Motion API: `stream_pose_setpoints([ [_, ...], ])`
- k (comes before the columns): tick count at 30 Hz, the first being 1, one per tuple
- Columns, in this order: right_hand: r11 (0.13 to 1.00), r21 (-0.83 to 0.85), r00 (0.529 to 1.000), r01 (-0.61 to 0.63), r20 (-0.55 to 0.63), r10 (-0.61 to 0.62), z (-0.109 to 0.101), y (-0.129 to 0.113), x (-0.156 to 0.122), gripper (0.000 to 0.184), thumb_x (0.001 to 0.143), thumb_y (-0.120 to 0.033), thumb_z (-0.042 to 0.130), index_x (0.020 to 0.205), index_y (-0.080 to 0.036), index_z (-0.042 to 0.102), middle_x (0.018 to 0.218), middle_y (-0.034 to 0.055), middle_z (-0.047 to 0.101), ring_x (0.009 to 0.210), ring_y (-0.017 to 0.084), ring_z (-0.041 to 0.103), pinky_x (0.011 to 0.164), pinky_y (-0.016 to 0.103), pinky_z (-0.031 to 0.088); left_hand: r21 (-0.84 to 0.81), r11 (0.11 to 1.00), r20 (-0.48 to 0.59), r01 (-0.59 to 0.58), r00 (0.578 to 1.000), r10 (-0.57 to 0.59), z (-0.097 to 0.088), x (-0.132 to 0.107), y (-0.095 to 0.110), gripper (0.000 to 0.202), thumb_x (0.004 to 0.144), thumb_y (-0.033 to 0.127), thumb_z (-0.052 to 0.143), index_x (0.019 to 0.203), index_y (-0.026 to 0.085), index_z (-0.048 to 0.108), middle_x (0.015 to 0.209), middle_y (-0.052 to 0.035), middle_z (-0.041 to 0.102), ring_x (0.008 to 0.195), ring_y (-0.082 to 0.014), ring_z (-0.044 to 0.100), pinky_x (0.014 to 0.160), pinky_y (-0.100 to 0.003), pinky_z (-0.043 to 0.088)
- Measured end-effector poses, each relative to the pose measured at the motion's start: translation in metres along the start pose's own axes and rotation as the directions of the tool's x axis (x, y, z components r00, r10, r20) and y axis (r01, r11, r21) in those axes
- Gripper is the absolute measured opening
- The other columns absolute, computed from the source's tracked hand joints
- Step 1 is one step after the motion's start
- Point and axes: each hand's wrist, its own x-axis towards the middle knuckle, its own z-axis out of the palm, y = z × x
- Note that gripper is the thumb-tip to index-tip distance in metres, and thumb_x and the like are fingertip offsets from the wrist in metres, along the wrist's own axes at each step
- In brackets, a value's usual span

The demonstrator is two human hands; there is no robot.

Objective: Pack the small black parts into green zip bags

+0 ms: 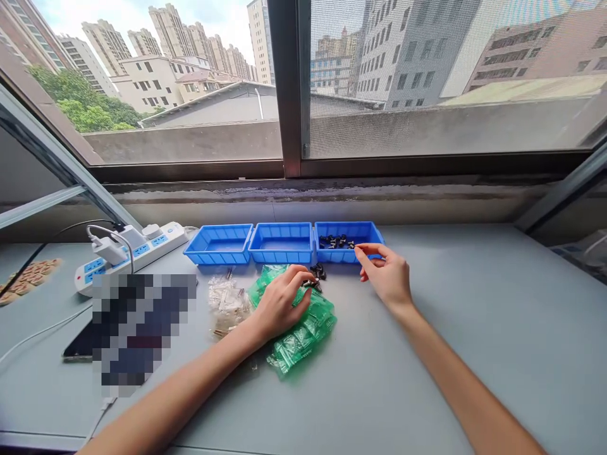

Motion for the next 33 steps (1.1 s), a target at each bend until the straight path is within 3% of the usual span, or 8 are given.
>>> stream_pose_setpoints([
  [5, 0.997, 0.037, 0.996, 0.074, 0.046, -0.075, 0.001, 0.004, 0.004, 0.047, 0.063, -0.057, 0.066, 0.088, -0.017, 0.066, 0.082, 0.0072, 0.068, 0.042, 0.010, 0.053, 0.038, 0.026, 0.048, -0.005, 1.000, 0.007, 0.004, 1.000, -0.004, 0.000, 0.001, -0.001, 0.016, 0.084, 0.017, 0.041, 0.099, 0.020, 0.048, 0.102, -0.0056, 0.056, 0.088, -0.0169, 0.059, 0.074, -0.031, 0.048],
  [8, 0.988, 0.048, 0.978, 0.145, 0.143, -0.151, 0.000, 0.006, 0.004, 0.052, 0.068, -0.054, 0.064, 0.106, -0.020, 0.063, 0.104, 0.0099, 0.066, 0.050, 0.012, 0.059, 0.040, 0.026, 0.048, -0.008, 1.000, 0.003, 0.000, 1.000, 0.000, 0.001, 0.001, -0.001, 0.016, 0.085, 0.017, 0.041, 0.099, 0.020, 0.048, 0.102, -0.0057, 0.055, 0.090, -0.0172, 0.058, 0.074, -0.030, 0.049],
  [12, 0.966, -0.108, 0.951, 0.234, 0.232, -0.205, 0.001, 0.007, -0.001, 0.038, 0.072, -0.049, 0.061, 0.096, -0.020, 0.068, 0.064, 0.0030, 0.067, 0.048, 0.016, 0.059, 0.045, 0.028, 0.048, -0.003, 1.000, -0.005, -0.005, 1.000, 0.005, 0.000, 0.001, -0.001, 0.016, 0.085, 0.017, 0.040, 0.099, 0.020, 0.048, 0.102, -0.0059, 0.055, 0.089, -0.0170, 0.058, 0.073, -0.030, 0.049],
  [15, 0.894, -0.230, 0.884, 0.385, 0.371, -0.285, 0.005, 0.009, -0.009, 0.026, 0.074, -0.042, 0.059, 0.089, -0.023, 0.069, 0.080, 0.0046, 0.070, 0.059, 0.018, 0.063, 0.053, 0.030, 0.050, 0.006, 1.000, -0.005, -0.008, 1.000, 0.008, 0.000, 0.001, 0.000, 0.015, 0.086, 0.018, 0.040, 0.098, 0.019, 0.048, 0.100, -0.0060, 0.056, 0.088, -0.0172, 0.058, 0.073, -0.030, 0.049],
  [18, 0.772, -0.282, 0.768, 0.570, 0.517, -0.378, 0.012, 0.014, -0.015, 0.027, 0.078, -0.033, 0.054, 0.100, -0.026, 0.067, 0.107, 0.0055, 0.066, 0.090, 0.024, 0.062, 0.075, 0.038, 0.051, 0.008, 1.000, -0.011, -0.011, 1.000, 0.011, -0.001, 0.001, 0.001, 0.014, 0.086, 0.018, 0.040, 0.097, 0.019, 0.048, 0.099, -0.0060, 0.056, 0.088, -0.0172, 0.058, 0.075, -0.030, 0.049],
  [21, 0.708, -0.269, 0.694, 0.653, 0.588, -0.416, 0.016, 0.019, -0.018, 0.029, 0.082, -0.029, 0.049, 0.106, -0.025, 0.064, 0.109, 0.0064, 0.065, 0.103, 0.026, 0.057, 0.089, 0.045, 0.044, 0.011, 1.000, -0.014, -0.007, 1.000, 0.007, -0.001, 0.002, 0.001, 0.013, 0.086, 0.018, 0.041, 0.097, 0.019, 0.048, 0.099, -0.0057, 0.056, 0.088, -0.0172, 0.058, 0.075, -0.030, 0.049],
  [29, 0.715, -0.307, 0.725, 0.628, 0.565, -0.394, 0.013, 0.016, -0.016, 0.017, 0.081, -0.030, 0.053, 0.088, -0.025, 0.067, 0.089, 0.0045, 0.069, 0.085, 0.023, 0.061, 0.079, 0.039, 0.047, 0.018, 1.000, -0.015, -0.005, 1.000, 0.005, -0.001, 0.000, 0.001, 0.014, 0.086, 0.018, 0.041, 0.098, 0.019, 0.048, 0.099, -0.0059, 0.056, 0.087, -0.0171, 0.058, 0.074, -0.030, 0.049],
  [33, 0.782, -0.273, 0.769, 0.561, 0.521, -0.370, 0.013, 0.013, -0.018, 0.018, 0.079, -0.034, 0.054, 0.087, -0.025, 0.068, 0.086, 0.0036, 0.068, 0.077, 0.020, 0.061, 0.070, 0.034, 0.049, 0.021, 1.000, -0.020, -0.004, 1.000, 0.004, 0.000, 0.000, 0.001, 0.015, 0.086, 0.018, 0.041, 0.099, 0.020, 0.048, 0.100, -0.0053, 0.055, 0.087, -0.0165, 0.059, 0.074, -0.030, 0.049],
])
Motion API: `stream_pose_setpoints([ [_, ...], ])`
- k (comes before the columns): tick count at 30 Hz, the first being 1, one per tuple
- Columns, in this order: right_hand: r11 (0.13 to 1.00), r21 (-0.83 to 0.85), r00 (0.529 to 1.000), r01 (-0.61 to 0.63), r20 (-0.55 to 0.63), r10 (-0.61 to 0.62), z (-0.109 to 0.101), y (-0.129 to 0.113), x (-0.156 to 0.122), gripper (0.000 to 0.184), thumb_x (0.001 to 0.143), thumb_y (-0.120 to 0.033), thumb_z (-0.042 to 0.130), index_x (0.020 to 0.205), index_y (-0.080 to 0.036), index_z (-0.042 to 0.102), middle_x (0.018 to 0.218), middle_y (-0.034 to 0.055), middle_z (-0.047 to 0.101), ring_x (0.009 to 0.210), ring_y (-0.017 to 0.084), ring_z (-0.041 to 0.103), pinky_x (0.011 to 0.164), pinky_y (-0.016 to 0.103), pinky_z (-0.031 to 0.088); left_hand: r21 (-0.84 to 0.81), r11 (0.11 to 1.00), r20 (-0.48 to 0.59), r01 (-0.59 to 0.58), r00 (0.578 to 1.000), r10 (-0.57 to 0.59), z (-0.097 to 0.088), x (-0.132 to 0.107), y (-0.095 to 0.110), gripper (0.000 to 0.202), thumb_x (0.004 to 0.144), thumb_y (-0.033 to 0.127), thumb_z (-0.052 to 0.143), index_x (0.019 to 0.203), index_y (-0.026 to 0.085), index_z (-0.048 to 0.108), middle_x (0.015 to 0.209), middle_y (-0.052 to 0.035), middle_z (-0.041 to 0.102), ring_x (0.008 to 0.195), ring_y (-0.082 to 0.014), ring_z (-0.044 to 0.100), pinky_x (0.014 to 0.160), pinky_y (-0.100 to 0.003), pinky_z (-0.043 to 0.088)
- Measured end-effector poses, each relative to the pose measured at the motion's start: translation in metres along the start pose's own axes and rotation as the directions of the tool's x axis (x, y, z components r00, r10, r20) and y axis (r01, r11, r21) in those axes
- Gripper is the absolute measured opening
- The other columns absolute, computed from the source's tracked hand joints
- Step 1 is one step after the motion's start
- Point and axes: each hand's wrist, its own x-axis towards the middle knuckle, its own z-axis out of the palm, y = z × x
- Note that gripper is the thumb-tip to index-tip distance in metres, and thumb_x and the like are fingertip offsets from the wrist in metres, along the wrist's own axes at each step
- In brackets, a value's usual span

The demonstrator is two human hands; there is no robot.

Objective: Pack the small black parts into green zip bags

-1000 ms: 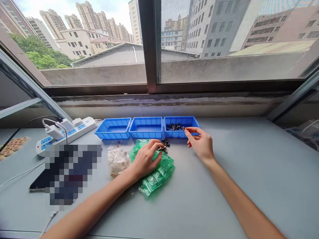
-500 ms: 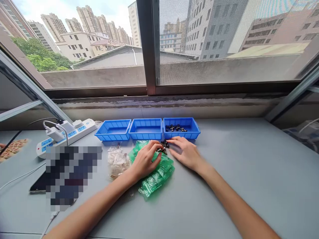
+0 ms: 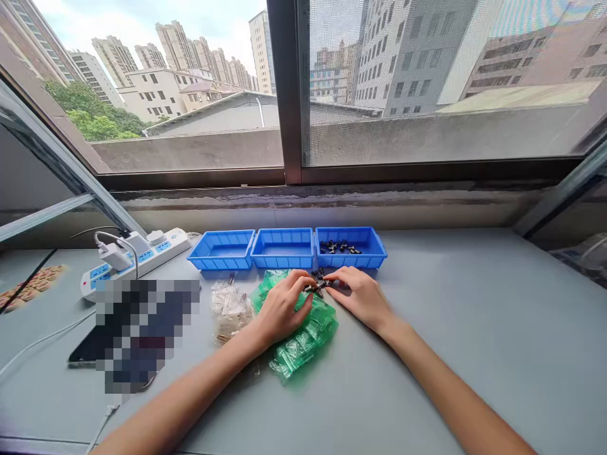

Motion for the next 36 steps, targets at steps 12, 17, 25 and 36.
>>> stream_pose_setpoints([
  [12, 0.740, 0.585, 0.943, -0.333, 0.192, 0.272, -0.002, -0.021, 0.003, 0.039, 0.059, -0.057, 0.069, 0.070, -0.019, 0.069, 0.067, 0.0041, 0.067, 0.054, 0.013, 0.053, 0.052, 0.026, 0.046, 0.034, 0.999, -0.008, 0.002, 1.000, -0.002, -0.002, 0.000, 0.001, 0.005, 0.085, 0.023, 0.047, 0.089, 0.019, 0.047, 0.093, -0.0029, 0.055, 0.079, -0.0146, 0.057, 0.068, -0.027, 0.047],
  [17, 0.691, 0.612, 0.923, -0.385, 0.251, 0.291, -0.001, -0.022, 0.002, 0.037, 0.059, -0.053, 0.071, 0.074, -0.020, 0.070, 0.068, 0.0028, 0.067, 0.056, 0.013, 0.054, 0.056, 0.026, 0.047, 0.035, 0.999, -0.007, -0.001, 1.000, 0.002, -0.002, 0.000, 0.001, 0.006, 0.086, 0.024, 0.047, 0.089, 0.019, 0.047, 0.093, -0.0027, 0.055, 0.079, -0.0143, 0.057, 0.067, -0.026, 0.047],
  [25, 0.683, 0.594, 0.905, -0.425, 0.294, 0.307, -0.002, -0.025, 0.001, 0.036, 0.060, -0.050, 0.072, 0.078, -0.019, 0.070, 0.076, 0.0053, 0.070, 0.067, 0.017, 0.060, 0.063, 0.029, 0.048, 0.064, 0.998, 0.005, -0.024, 1.000, 0.024, 0.001, 0.000, -0.002, 0.011, 0.089, 0.030, 0.045, 0.091, 0.020, 0.048, 0.096, -0.0037, 0.054, 0.082, -0.0151, 0.058, 0.069, -0.028, 0.048],
  [36, 0.660, 0.626, 0.908, -0.416, 0.324, 0.265, 0.003, -0.022, 0.001, 0.042, 0.062, -0.048, 0.069, 0.093, -0.020, 0.063, 0.079, 0.0046, 0.069, 0.065, 0.016, 0.060, 0.060, 0.030, 0.049, 0.028, 1.000, -0.018, 0.001, 1.000, 0.000, 0.000, 0.000, -0.001, 0.012, 0.093, 0.027, 0.036, 0.096, 0.019, 0.044, 0.095, -0.0042, 0.056, 0.080, -0.0154, 0.058, 0.069, -0.028, 0.048],
])
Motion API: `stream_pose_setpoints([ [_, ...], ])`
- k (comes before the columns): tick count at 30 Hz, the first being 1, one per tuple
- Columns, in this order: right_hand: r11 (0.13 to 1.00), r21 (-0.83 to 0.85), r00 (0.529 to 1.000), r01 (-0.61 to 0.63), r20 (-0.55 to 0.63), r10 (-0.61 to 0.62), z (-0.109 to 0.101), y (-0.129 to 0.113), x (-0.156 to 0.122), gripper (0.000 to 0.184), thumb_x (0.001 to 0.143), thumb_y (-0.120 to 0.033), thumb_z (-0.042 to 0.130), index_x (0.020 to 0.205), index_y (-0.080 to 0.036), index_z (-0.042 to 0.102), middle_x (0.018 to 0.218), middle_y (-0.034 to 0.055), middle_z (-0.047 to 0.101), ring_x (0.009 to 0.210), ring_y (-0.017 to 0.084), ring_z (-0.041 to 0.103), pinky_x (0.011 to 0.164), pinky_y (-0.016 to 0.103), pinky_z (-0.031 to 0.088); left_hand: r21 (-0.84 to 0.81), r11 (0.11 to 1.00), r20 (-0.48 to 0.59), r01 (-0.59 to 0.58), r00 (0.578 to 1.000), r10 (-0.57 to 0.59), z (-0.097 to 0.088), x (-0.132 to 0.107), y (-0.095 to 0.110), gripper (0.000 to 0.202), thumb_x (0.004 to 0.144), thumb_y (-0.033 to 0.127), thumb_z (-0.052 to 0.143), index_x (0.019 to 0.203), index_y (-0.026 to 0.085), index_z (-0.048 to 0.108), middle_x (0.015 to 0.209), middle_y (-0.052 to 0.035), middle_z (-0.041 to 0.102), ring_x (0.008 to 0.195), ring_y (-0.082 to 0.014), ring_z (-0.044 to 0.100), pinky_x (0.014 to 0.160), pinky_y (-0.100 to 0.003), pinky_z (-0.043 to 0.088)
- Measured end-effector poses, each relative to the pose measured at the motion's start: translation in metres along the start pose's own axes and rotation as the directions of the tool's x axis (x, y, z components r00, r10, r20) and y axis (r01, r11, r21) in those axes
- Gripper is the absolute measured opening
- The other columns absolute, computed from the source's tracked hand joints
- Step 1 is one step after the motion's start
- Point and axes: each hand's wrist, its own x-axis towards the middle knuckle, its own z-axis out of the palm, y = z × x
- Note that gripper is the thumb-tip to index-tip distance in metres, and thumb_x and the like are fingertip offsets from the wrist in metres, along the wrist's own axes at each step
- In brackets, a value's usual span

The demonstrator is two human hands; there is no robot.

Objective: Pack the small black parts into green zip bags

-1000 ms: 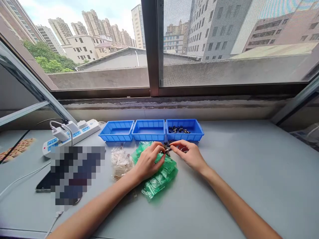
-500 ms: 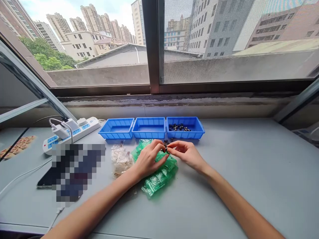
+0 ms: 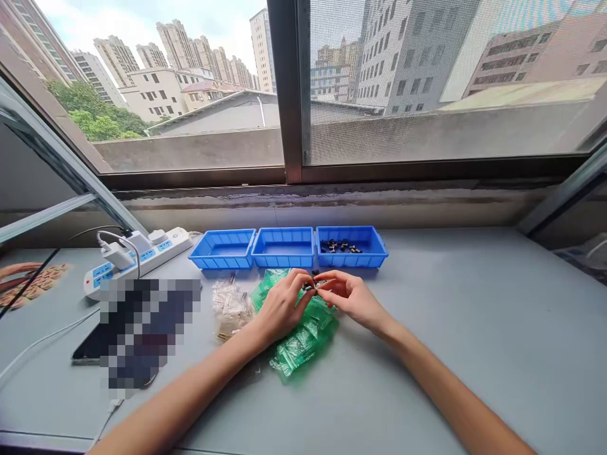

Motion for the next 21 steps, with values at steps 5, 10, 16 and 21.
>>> stream_pose_setpoints([
  [5, 1.000, -0.016, 0.999, 0.003, 0.048, -0.002, 0.001, 0.001, -0.001, 0.043, 0.064, -0.045, 0.068, 0.097, -0.020, 0.061, 0.089, 0.0065, 0.069, 0.073, 0.018, 0.062, 0.058, 0.029, 0.048, 0.025, 1.000, 0.016, -0.011, 1.000, 0.010, 0.000, -0.001, 0.000, 0.014, 0.092, 0.028, 0.036, 0.096, 0.020, 0.047, 0.098, -0.0051, 0.055, 0.082, -0.0159, 0.059, 0.070, -0.029, 0.049],
  [10, 1.000, -0.027, 1.000, 0.004, 0.029, -0.003, 0.002, -0.003, -0.002, 0.044, 0.064, -0.047, 0.067, 0.097, -0.019, 0.061, 0.084, 0.0054, 0.069, 0.069, 0.017, 0.062, 0.057, 0.028, 0.047, -0.003, 1.000, 0.017, 0.004, 1.000, -0.004, -0.001, 0.000, 0.001, 0.013, 0.092, 0.026, 0.036, 0.094, 0.019, 0.047, 0.096, -0.0048, 0.055, 0.081, -0.0155, 0.058, 0.071, -0.029, 0.049],
  [16, 0.995, -0.096, 0.998, 0.034, -0.044, -0.038, 0.001, -0.008, -0.002, 0.040, 0.064, -0.056, 0.064, 0.078, -0.018, 0.066, 0.067, 0.0028, 0.065, 0.055, 0.013, 0.053, 0.051, 0.027, 0.044, 0.020, 1.000, 0.029, -0.008, 1.000, 0.007, -0.001, 0.000, 0.001, 0.014, 0.092, 0.027, 0.036, 0.095, 0.019, 0.048, 0.097, -0.0047, 0.055, 0.082, -0.0159, 0.058, 0.072, -0.030, 0.049],
  [21, 0.997, -0.067, 0.981, 0.050, -0.185, -0.062, -0.003, -0.011, 0.000, 0.048, 0.057, -0.064, 0.065, 0.073, -0.018, 0.064, 0.064, 0.0014, 0.061, 0.047, 0.009, 0.045, 0.048, 0.026, 0.042, 0.020, 1.000, 0.024, -0.020, 1.000, 0.020, -0.001, 0.001, 0.000, 0.012, 0.090, 0.025, 0.040, 0.096, 0.019, 0.048, 0.097, -0.0047, 0.055, 0.085, -0.0161, 0.059, 0.072, -0.029, 0.049],
])
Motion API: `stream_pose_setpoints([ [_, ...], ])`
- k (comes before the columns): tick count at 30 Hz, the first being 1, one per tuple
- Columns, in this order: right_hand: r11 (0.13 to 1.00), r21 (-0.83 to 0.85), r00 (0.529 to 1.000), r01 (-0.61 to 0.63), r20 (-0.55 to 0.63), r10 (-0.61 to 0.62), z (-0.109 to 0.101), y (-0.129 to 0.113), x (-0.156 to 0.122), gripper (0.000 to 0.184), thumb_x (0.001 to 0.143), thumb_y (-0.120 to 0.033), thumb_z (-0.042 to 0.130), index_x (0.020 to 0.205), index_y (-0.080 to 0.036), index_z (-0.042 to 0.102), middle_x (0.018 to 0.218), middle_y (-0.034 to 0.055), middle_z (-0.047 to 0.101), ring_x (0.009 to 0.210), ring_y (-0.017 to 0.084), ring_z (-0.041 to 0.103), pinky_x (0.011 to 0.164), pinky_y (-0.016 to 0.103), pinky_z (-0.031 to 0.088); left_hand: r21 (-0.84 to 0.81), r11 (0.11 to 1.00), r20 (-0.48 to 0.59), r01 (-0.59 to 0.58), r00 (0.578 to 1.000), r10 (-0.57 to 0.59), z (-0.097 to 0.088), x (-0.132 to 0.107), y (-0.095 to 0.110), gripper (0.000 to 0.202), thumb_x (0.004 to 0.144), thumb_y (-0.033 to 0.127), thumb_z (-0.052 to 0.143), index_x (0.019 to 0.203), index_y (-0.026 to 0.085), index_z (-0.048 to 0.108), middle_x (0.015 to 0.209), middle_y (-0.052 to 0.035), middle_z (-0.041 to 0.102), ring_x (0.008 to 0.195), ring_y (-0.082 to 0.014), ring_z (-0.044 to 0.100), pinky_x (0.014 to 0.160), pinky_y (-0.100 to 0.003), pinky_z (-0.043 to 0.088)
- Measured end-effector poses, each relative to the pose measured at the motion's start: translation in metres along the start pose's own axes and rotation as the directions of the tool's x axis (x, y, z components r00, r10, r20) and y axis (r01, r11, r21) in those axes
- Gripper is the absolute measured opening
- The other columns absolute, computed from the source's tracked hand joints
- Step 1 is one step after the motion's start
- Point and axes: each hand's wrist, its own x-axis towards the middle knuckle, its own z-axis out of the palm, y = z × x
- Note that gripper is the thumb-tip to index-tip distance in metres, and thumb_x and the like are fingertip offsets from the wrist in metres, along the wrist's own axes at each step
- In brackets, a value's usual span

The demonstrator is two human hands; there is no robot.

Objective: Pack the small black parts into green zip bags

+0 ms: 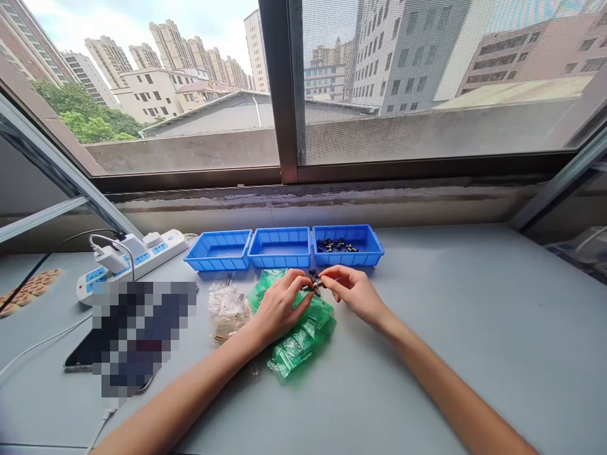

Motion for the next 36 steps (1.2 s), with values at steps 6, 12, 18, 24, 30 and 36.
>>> stream_pose_setpoints([
  [6, 1.000, 0.029, 0.974, -0.005, -0.226, 0.011, -0.011, 0.003, 0.006, 0.050, 0.051, -0.063, 0.070, 0.071, -0.017, 0.063, 0.060, 0.0005, 0.058, 0.043, 0.009, 0.044, 0.045, 0.026, 0.043, 0.003, 1.000, 0.007, -0.006, 1.000, 0.006, 0.001, 0.000, -0.001, 0.011, 0.088, 0.019, 0.039, 0.095, 0.019, 0.047, 0.099, -0.0053, 0.055, 0.085, -0.0160, 0.059, 0.071, -0.029, 0.048],
  [12, 0.999, -0.011, 0.910, 0.043, -0.412, -0.044, -0.024, 0.009, 0.011, 0.053, 0.056, -0.061, 0.068, 0.086, -0.017, 0.065, 0.078, 0.0056, 0.064, 0.047, 0.010, 0.051, 0.040, 0.026, 0.045, -0.003, 1.000, 0.023, 0.014, 1.000, -0.014, 0.001, 0.000, 0.000, 0.013, 0.087, 0.018, 0.040, 0.096, 0.020, 0.048, 0.099, -0.0050, 0.054, 0.086, -0.0160, 0.058, 0.072, -0.029, 0.048],
  [18, 0.994, -0.101, 0.889, 0.051, -0.449, -0.091, -0.027, 0.013, 0.013, 0.048, 0.064, -0.056, 0.065, 0.093, -0.018, 0.064, 0.091, 0.0080, 0.065, 0.052, 0.012, 0.057, 0.039, 0.025, 0.048, -0.013, 1.000, 0.016, 0.011, 1.000, -0.011, 0.001, 0.000, 0.000, 0.013, 0.086, 0.017, 0.040, 0.096, 0.019, 0.048, 0.099, -0.0056, 0.055, 0.087, -0.0167, 0.058, 0.073, -0.030, 0.048],
  [24, 0.983, -0.172, 0.860, 0.070, -0.489, -0.147, -0.031, 0.014, 0.014, 0.047, 0.067, -0.054, 0.063, 0.097, -0.018, 0.064, 0.096, 0.0092, 0.066, 0.052, 0.014, 0.060, 0.040, 0.026, 0.051, -0.013, 1.000, 0.018, 0.017, 1.000, -0.017, 0.002, 0.000, 0.000, 0.014, 0.086, 0.016, 0.040, 0.096, 0.020, 0.048, 0.100, -0.0052, 0.054, 0.087, -0.0160, 0.058, 0.074, -0.030, 0.048],
  [30, 0.951, -0.237, 0.934, 0.199, -0.248, -0.257, -0.032, 0.006, 0.011, 0.037, 0.073, -0.047, 0.059, 0.100, -0.022, 0.065, 0.117, 0.0082, 0.060, 0.074, 0.019, 0.065, 0.044, 0.026, 0.051, -0.021, 1.000, 0.024, 0.012, 1.000, -0.011, 0.001, 0.000, 0.000, 0.013, 0.086, 0.016, 0.039, 0.096, 0.019, 0.048, 0.100, -0.0055, 0.054, 0.086, -0.0163, 0.058, 0.074, -0.030, 0.048],
  [36, 0.791, -0.539, 0.949, 0.288, 0.051, -0.311, -0.024, 0.015, 0.005, 0.025, 0.075, -0.037, 0.057, 0.094, -0.025, 0.068, 0.102, 0.0057, 0.067, 0.090, 0.023, 0.062, 0.071, 0.036, 0.053, -0.026, 0.999, 0.028, 0.021, 0.999, -0.021, 0.001, 0.000, -0.001, 0.013, 0.086, 0.017, 0.039, 0.095, 0.020, 0.048, 0.100, -0.0052, 0.054, 0.085, -0.0158, 0.058, 0.074, -0.030, 0.048],
])
